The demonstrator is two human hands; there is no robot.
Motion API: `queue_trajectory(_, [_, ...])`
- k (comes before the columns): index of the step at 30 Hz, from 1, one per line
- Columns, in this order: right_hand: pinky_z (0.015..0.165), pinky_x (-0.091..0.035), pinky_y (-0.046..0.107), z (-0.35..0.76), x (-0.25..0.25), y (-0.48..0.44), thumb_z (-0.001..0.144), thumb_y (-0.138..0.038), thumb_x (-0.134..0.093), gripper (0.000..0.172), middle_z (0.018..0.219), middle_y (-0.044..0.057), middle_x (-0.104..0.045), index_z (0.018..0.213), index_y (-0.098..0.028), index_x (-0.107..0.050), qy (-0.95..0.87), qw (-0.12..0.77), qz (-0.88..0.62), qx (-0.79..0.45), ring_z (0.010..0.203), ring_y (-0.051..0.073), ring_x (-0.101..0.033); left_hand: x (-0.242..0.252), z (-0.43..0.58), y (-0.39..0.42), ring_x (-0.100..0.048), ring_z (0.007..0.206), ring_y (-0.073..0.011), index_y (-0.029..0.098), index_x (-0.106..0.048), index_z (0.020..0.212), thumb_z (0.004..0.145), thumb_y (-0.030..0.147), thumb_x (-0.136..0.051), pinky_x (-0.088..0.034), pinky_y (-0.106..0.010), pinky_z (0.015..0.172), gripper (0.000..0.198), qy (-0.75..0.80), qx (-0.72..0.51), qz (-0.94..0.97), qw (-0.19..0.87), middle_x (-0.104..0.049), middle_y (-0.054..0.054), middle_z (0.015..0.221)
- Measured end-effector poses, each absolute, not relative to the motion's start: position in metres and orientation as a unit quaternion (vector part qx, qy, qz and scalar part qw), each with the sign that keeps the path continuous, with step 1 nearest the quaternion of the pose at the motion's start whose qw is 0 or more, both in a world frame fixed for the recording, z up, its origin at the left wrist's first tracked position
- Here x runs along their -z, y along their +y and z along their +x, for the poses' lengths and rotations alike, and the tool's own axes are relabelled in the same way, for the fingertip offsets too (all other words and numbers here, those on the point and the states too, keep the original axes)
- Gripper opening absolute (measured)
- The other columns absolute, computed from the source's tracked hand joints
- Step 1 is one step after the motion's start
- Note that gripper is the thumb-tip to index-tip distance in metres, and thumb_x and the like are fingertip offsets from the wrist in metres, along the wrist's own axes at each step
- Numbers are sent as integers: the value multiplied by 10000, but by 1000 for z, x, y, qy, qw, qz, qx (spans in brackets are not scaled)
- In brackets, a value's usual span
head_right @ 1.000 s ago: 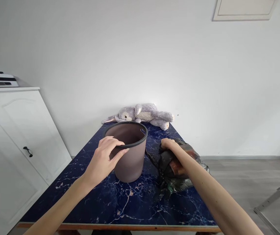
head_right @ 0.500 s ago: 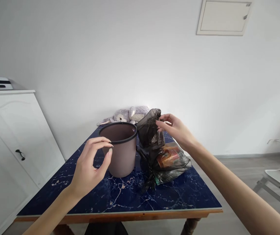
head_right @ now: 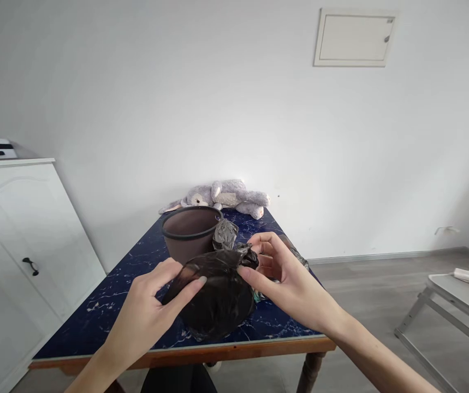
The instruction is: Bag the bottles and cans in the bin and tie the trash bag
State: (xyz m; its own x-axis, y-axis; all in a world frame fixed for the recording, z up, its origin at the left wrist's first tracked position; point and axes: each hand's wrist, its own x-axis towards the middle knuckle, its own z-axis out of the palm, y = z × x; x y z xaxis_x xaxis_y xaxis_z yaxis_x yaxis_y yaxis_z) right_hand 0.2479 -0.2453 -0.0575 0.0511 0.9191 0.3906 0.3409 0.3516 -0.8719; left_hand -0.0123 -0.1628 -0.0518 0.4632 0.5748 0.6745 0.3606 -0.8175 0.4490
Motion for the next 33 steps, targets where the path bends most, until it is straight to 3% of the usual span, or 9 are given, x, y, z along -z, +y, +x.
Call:
queue_trajectory(6, [758,-634,340,256,73,-247,987,-643,-670,497,1103,46,-642,1356,-351,-513,-598,545,-534,-244,866,198,-670,54,-29,-161,-746,748,-214,338,-775,965,1039,410,-660,-581,-299,605,154,297,-475,815,149,-790,-2,883])
queue_trajectory(10, [808,-656,384,251,84,-259,969,-567,-709,480,1154,80,-670,1365,-341,-558,-620,547,-526,-198,885,229,-710,60,-44,-160,-736,838,-225,334,-729,982,1037,276,-639,-590,-320,688,121,240,-497,829,92,-771,-26,914])
queue_trajectory(15, [633,-613,349,258,113,-282,903,-308,-664,328,1011,55,-722,1227,-357,-660,-638,501,-581,-63,732,229,-693,70,-64,-171,-722,886,-236,342,-702,1054,988,98,-611,-614,-374,794,269,180,-491,852,-12,-772,-33,926])
queue_trajectory(19, [589,-553,297,275,139,-292,777,-170,-606,448,864,7,-634,1187,-349,-619,-615,472,-632,2,675,203,-666,82,-79,-186,-732,725,-208,338,-691,1106,996,129,-574,-599,-303,611,263,226,-518,825,-23,-772,-13,835])
queue_trajectory(22, [606,-544,301,278,148,-292,767,-158,-567,535,939,4,-629,1267,-350,-572,-606,443,-660,14,664,189,-643,91,-89,-198,-755,624,-172,313,-697,1125,1020,193,-573,-578,-243,530,202,300,-519,799,-33,-813,6,851])
queue_trajectory(26, [679,-562,305,277,152,-286,818,-124,-475,566,1069,16,-601,1342,-333,-525,-611,403,-681,-31,749,175,-637,86,-96,-201,-773,656,-154,269,-703,1117,1026,197,-608,-576,-202,595,150,358,-526,767,-81,-798,29,793])
queue_trajectory(30, [767,-592,297,298,157,-277,733,-90,-480,639,1093,20,-602,1331,-302,-550,-633,378,-671,-74,888,182,-673,62,-96,-194,-764,879,-207,253,-712,958,983,219,-676,-581,-287,883,55,336,-531,761,-161,-761,-30,932])
queue_trajectory(33, [858,-609,314,317,156,-273,681,-93,-479,699,1145,44,-617,1348,-283,-572,-625,385,-675,-74,1063,213,-688,44,-96,-192,-725,964,-232,251,-704,918,994,361,-668,-558,-304,905,138,397,-534,740,-97,-740,-50,1025])
